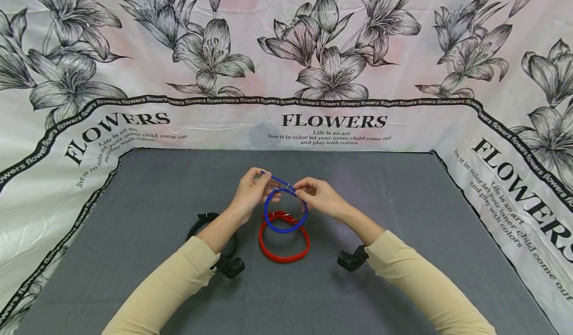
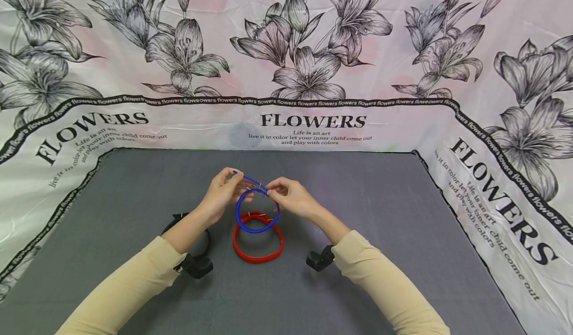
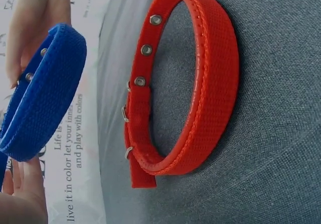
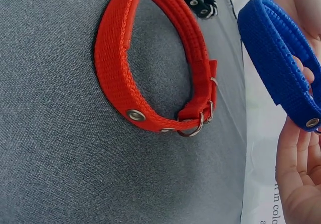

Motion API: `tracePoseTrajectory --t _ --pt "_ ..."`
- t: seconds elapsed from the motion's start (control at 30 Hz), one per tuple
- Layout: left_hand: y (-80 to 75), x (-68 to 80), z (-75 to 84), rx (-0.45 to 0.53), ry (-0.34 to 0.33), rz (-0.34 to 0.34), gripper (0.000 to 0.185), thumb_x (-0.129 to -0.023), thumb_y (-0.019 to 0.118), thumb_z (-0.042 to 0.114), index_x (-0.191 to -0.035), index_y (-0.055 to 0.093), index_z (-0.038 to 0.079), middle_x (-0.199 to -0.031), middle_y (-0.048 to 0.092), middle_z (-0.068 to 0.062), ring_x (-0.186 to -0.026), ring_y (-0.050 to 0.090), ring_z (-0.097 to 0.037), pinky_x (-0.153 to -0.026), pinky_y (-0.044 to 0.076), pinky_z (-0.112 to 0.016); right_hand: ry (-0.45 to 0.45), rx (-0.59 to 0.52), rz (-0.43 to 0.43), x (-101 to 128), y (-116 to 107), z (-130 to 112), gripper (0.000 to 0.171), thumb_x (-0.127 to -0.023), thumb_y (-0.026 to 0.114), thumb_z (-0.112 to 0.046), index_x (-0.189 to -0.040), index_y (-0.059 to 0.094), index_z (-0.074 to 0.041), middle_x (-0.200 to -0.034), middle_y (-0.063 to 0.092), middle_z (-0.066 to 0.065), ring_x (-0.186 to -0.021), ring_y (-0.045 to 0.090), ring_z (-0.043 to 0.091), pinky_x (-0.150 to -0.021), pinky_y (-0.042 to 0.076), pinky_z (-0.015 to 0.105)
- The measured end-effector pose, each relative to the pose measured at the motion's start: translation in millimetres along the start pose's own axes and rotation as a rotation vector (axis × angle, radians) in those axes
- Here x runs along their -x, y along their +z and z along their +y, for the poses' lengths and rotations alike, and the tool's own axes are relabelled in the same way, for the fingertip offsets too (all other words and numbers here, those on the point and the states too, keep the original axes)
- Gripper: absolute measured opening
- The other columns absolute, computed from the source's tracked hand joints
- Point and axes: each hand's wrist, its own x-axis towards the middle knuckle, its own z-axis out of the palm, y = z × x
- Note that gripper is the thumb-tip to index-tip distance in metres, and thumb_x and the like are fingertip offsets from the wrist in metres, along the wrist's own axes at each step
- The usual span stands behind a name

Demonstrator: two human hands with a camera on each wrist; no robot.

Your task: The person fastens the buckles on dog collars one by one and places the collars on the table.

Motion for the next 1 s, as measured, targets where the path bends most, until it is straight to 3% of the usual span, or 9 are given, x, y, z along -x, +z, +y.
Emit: tracePoseTrajectory --t 0.2,0.37,0.67,0.83,1.0 --pt "1.7 1.5 -1.6 -0.052 -0.037 -0.009 0.026 -0.093 0.057 0.025 -0.107 0.056 0.003 -0.096 0.065 -0.014 -0.072 0.068 -0.019 -0.076 0.054 -0.041 -0.028 0.004 0.005 6 1 -7 0.024 -0.095 0.051 -0.012 -0.115 0.054 0.001 -0.082 0.058 0.008 -0.076 0.06 0.038 -0.063 0.049 0.03" --pt "2.5 2.3 -4.3 -0.081 -0.079 -0.021 0.027 -0.09 0.061 0.025 -0.106 0.061 0.003 -0.093 0.064 -0.012 -0.078 0.068 -0.024 -0.079 0.052 -0.042 -0.005 -0.013 0.007 -4 1 10 0.025 -0.094 0.053 -0.015 -0.116 0.055 -0.003 -0.089 0.059 0.008 -0.079 0.061 0.04 -0.066 0.051 0.036" --pt "2.7 0.5 -2.9 -0.072 -0.043 -0.013 0.03 -0.094 0.055 0.027 -0.108 0.056 0.001 -0.091 0.066 -0.011 -0.077 0.068 -0.023 -0.082 0.051 -0.045 -0.025 -0.004 0.02 -9 0 23 0.025 -0.094 0.055 -0.021 -0.114 0.057 -0.008 -0.088 0.059 0.02 -0.072 0.061 0.029 -0.068 0.05 0.046" --pt "2.7 -1.2 -1.9 -0.059 -0.042 0.018 0.033 -0.096 0.051 0.029 -0.11 0.051 -0.001 -0.087 0.067 -0.011 -0.072 0.068 -0.02 -0.078 0.053 -0.041 -0.022 -0.03 0.02 -8 0 22 0.024 -0.093 0.055 -0.021 -0.113 0.057 -0.008 -0.094 0.059 0.018 -0.078 0.059 0.026 -0.075 0.049 0.053" --pt "2.6 -2.3 -1.4 -0.072 -0.05 0.024 0.034 -0.096 0.051 0.029 -0.111 0.051 -0.002 -0.088 0.068 -0.012 -0.067 0.068 -0.015 -0.078 0.053 -0.041 -0.011 -0.046 0.009 -8 0 24 0.026 -0.093 0.055 -0.022 -0.115 0.056 -0.007 -0.106 0.056 0.024 -0.088 0.056 0.032 -0.077 0.05 0.053"
